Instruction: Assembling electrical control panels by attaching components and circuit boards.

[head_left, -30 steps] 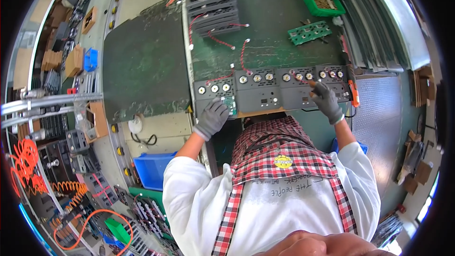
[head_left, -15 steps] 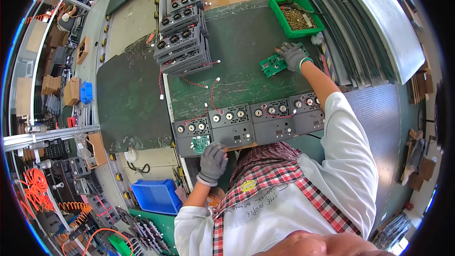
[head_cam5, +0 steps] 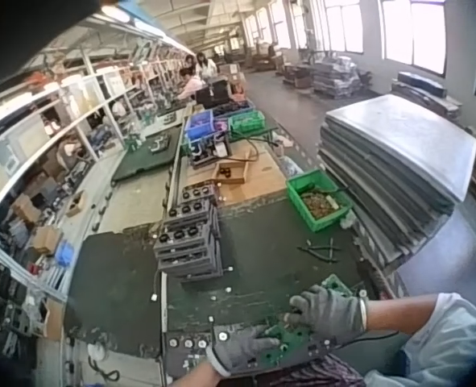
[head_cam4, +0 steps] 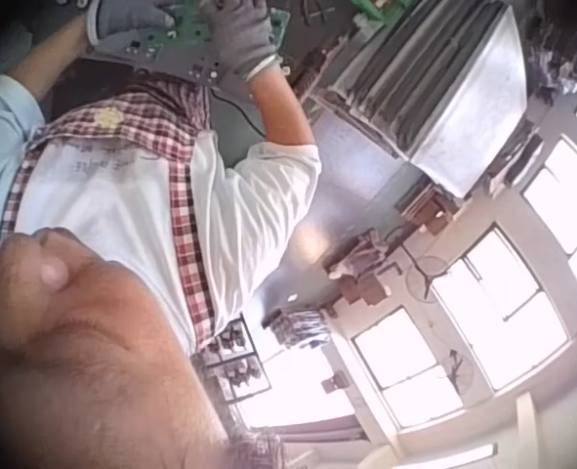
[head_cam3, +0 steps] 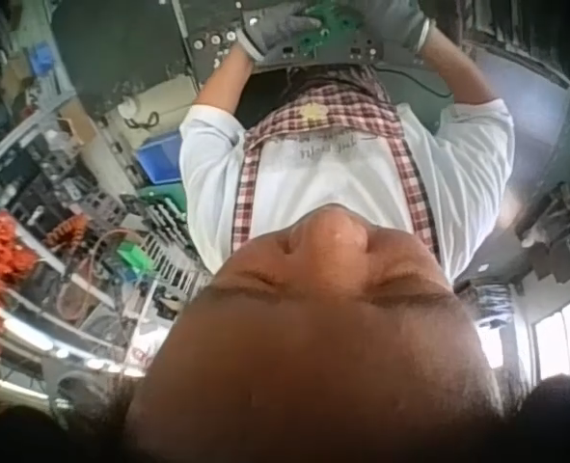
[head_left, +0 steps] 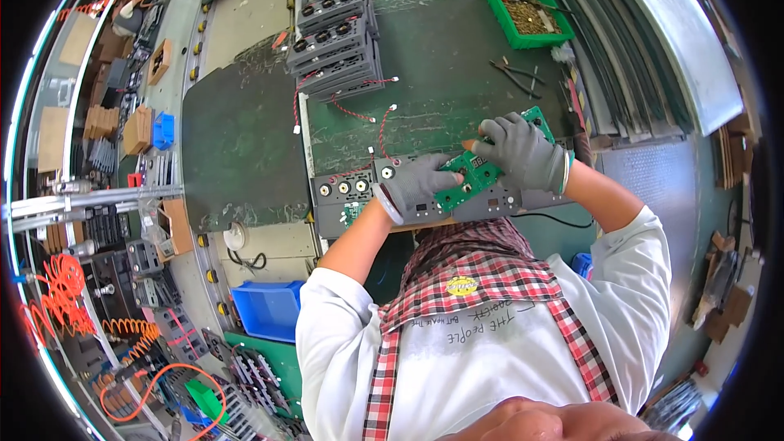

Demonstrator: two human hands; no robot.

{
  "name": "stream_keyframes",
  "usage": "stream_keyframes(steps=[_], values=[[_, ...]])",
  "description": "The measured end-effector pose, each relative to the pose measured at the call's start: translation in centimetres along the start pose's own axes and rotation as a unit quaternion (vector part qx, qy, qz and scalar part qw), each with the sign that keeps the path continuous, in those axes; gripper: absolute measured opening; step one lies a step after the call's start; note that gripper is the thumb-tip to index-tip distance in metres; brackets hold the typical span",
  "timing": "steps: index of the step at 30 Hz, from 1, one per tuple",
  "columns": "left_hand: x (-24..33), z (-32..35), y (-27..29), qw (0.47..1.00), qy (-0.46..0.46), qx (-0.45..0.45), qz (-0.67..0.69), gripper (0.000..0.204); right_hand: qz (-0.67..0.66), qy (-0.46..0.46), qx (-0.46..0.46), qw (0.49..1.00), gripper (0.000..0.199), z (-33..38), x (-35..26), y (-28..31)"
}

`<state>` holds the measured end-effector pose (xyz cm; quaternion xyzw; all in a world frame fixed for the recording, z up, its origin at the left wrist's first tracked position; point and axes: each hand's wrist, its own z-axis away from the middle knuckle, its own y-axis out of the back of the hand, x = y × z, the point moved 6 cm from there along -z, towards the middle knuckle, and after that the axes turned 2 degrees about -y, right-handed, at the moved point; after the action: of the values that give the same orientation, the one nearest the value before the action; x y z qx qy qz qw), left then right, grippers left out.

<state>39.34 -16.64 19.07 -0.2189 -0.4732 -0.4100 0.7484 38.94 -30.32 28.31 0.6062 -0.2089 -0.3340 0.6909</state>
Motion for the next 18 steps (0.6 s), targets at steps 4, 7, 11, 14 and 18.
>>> stream_keyframes(steps=[4,7,11,14,18], values=[[0.8,2.5,-3.6,0.996,-0.033,-0.025,0.083,0.047,-0.106,-0.023,-0.013,0.994,0.057,2.7,-2.2,-1.9],[-2.9,3.7,-6.0,0.987,0.066,-0.038,-0.144,0.039,-0.2,-0.064,-0.082,0.974,0.046,4.0,-4.2,-5.2],[-4.7,4.9,-7.3,0.968,0.008,-0.034,-0.247,0.041,-0.189,-0.101,-0.06,0.975,0.032,4.5,-6.9,-7.8],[-5.3,6.0,-7.0,0.956,0.069,-0.027,-0.284,0.042,-0.249,-0.134,-0.054,0.958,0.031,4.6,-8.0,-9.3],[-6.6,7.0,-7.2,0.957,0.083,-0.023,-0.276,0.041,-0.254,-0.163,-0.079,0.95,0.03,4.4,-9.7,-10.1]])
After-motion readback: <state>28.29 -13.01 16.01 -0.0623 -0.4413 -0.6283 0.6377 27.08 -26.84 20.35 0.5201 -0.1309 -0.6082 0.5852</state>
